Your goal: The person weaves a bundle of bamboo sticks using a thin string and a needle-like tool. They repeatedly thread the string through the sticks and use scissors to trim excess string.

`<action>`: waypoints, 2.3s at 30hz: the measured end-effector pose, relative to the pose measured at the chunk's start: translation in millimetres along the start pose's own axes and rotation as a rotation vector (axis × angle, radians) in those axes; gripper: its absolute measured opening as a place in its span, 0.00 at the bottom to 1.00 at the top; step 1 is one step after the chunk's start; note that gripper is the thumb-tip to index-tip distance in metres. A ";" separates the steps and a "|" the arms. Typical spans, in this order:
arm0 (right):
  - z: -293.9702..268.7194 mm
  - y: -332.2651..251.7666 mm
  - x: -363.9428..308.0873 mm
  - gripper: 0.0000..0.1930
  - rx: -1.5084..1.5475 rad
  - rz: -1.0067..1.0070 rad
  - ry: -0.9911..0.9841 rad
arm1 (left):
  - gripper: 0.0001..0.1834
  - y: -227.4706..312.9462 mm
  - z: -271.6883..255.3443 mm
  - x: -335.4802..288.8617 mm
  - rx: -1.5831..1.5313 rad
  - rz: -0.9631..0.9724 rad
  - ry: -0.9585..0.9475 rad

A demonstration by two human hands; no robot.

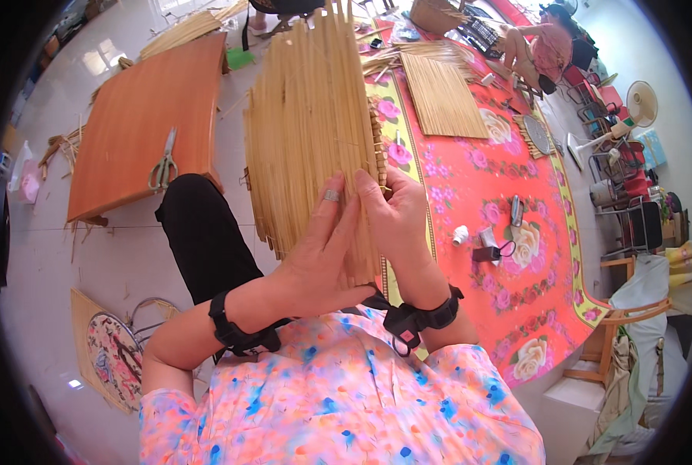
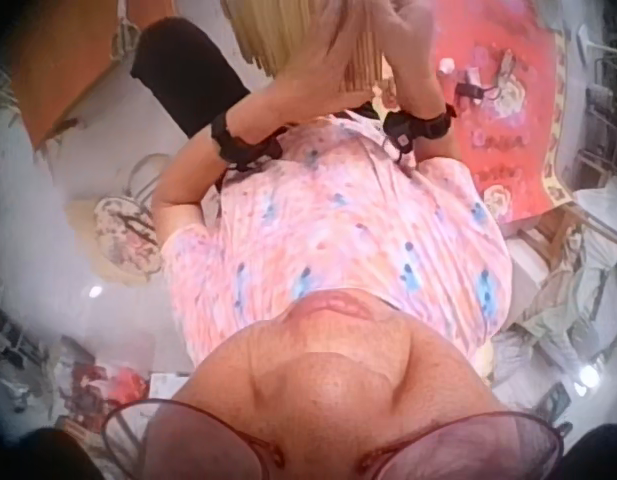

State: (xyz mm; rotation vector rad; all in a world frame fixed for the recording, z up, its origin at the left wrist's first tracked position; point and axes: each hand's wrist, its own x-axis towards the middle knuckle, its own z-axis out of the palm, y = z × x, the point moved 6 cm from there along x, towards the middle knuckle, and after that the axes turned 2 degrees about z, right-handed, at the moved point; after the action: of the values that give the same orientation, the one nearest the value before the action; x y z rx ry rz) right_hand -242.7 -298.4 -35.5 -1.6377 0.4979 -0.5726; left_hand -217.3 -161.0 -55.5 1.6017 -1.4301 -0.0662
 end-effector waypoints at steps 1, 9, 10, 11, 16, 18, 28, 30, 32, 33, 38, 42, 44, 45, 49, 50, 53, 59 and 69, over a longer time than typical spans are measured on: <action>-5.1 4.5 -0.1 0.12 -0.061 0.015 -0.013 | 0.59 -2.9 -0.8 -3.0 0.002 0.006 -0.061; -16.0 20.6 6.7 0.12 -0.150 0.084 -0.097 | 0.46 -24.9 -8.6 -10.7 -0.053 0.087 -0.179; -14.1 19.9 9.6 0.12 -0.049 0.100 -0.109 | 0.46 -26.9 -8.9 -9.5 -0.051 0.090 -0.170; -11.3 15.9 12.9 0.12 0.048 0.113 -0.119 | 0.46 -28.6 -9.2 -7.8 -0.052 0.095 -0.158; -21.4 19.9 31.3 0.19 0.260 0.286 -0.177 | 0.44 -35.9 -13.0 -4.1 -0.056 0.126 -0.121; -23.2 12.7 35.7 0.21 0.218 0.271 -0.231 | 0.44 -37.0 -13.5 -0.5 -0.072 0.131 -0.122; -13.2 -2.1 48.9 0.11 -0.596 -0.274 0.031 | 0.33 -46.6 -21.8 -13.0 0.035 0.271 -0.028; -29.2 0.7 56.6 0.13 -0.654 -0.213 0.045 | 0.30 -56.5 -63.3 -31.6 0.209 0.200 0.110; -37.7 2.6 60.8 0.15 -0.627 -0.149 0.011 | 0.23 -68.7 -113.5 -66.5 0.353 0.046 0.231; -39.8 10.0 66.5 0.16 -0.590 -0.056 -0.014 | 0.22 -77.9 -141.0 -91.2 0.377 -0.119 0.278; -25.9 3.3 63.6 0.16 -0.452 -0.061 -0.041 | 0.22 -103.5 -236.3 -311.7 0.991 -0.846 0.335; -31.4 21.5 70.8 0.16 -0.466 -0.067 -0.127 | 0.22 -49.2 -239.4 -460.9 1.255 -1.530 0.413; -38.7 21.3 70.5 0.16 -0.500 -0.099 -0.105 | 0.22 -41.4 -220.2 -482.7 1.166 -1.714 0.430; -40.5 18.5 70.4 0.16 -0.523 -0.119 -0.088 | 0.21 -43.2 -212.8 -486.6 1.155 -1.669 0.445; -41.5 23.4 74.5 0.13 -0.658 -0.219 0.015 | 0.18 -73.1 -203.7 -507.0 0.643 -1.574 0.701; -27.1 12.9 64.6 0.11 -0.651 -0.171 0.085 | 0.17 -82.2 -208.3 -512.4 0.519 -1.531 0.716; -4.3 -4.8 55.8 0.11 -0.584 -0.307 0.100 | 0.09 -111.1 -204.6 -434.1 -0.139 -1.434 0.957; 12.5 -26.2 25.0 0.17 -0.473 -0.209 0.036 | 0.26 -93.0 -158.3 -174.5 -0.693 -0.790 0.767; 14.7 -21.1 33.6 0.14 -0.508 -0.223 0.034 | 0.06 -72.2 -64.1 1.1 -0.201 -0.158 0.226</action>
State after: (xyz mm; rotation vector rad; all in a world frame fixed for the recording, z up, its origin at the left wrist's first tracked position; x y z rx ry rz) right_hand -207.2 -304.9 -13.3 -2.1886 0.5161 -0.6755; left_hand -125.4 -133.9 -67.3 1.5017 -1.0877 -0.1131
